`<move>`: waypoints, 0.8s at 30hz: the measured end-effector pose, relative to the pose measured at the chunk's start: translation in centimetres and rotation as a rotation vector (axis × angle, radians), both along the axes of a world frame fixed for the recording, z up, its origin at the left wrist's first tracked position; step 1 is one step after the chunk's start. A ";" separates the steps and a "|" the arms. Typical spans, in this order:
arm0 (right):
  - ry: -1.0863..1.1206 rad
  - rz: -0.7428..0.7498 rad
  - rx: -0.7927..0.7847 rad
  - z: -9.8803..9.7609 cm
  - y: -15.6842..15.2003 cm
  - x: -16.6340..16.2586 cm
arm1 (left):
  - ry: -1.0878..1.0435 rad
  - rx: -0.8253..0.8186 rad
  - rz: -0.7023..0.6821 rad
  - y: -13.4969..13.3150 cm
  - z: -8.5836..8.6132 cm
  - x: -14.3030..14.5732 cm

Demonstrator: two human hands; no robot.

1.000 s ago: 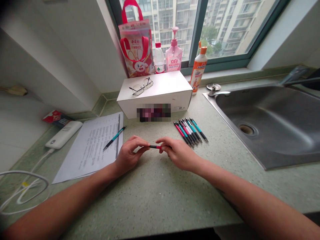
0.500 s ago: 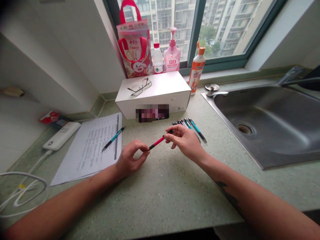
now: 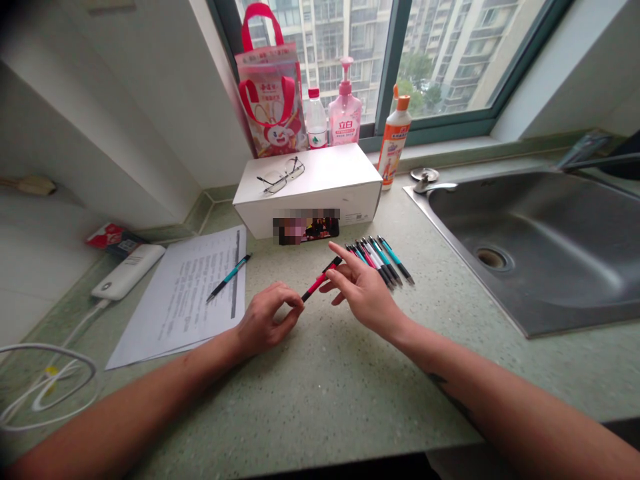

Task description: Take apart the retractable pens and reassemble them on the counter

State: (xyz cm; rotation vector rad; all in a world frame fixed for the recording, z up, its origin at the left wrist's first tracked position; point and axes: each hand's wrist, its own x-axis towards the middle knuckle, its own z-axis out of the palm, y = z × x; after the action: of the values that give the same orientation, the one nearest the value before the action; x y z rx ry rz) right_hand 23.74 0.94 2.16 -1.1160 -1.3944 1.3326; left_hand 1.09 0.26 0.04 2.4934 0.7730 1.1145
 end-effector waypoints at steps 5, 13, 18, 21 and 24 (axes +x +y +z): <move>-0.010 0.041 0.002 0.1 -0.2 -0.1 | 0.046 0.018 -0.017 -0.1 0.4 0.0; 0.047 0.191 -0.120 0.6 -0.4 -0.3 | 0.012 -0.001 -0.023 0.2 0.2 0.0; -0.154 0.042 0.062 0.1 0.2 0.4 | 0.056 0.032 -0.061 0.2 0.1 0.0; -0.548 -0.124 0.278 0.1 0.6 1.2 | 0.034 -0.011 -0.021 0.2 0.0 -0.2; -0.939 -0.178 0.422 -0.1 0.9 1.8 | 0.038 -0.015 -0.014 0.2 -0.2 -0.2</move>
State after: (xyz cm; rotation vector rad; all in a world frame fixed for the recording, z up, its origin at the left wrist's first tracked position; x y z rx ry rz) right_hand 25.57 1.88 2.02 -1.5908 -2.0365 0.3042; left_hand 0.92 0.47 -0.13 2.5110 0.7695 1.0554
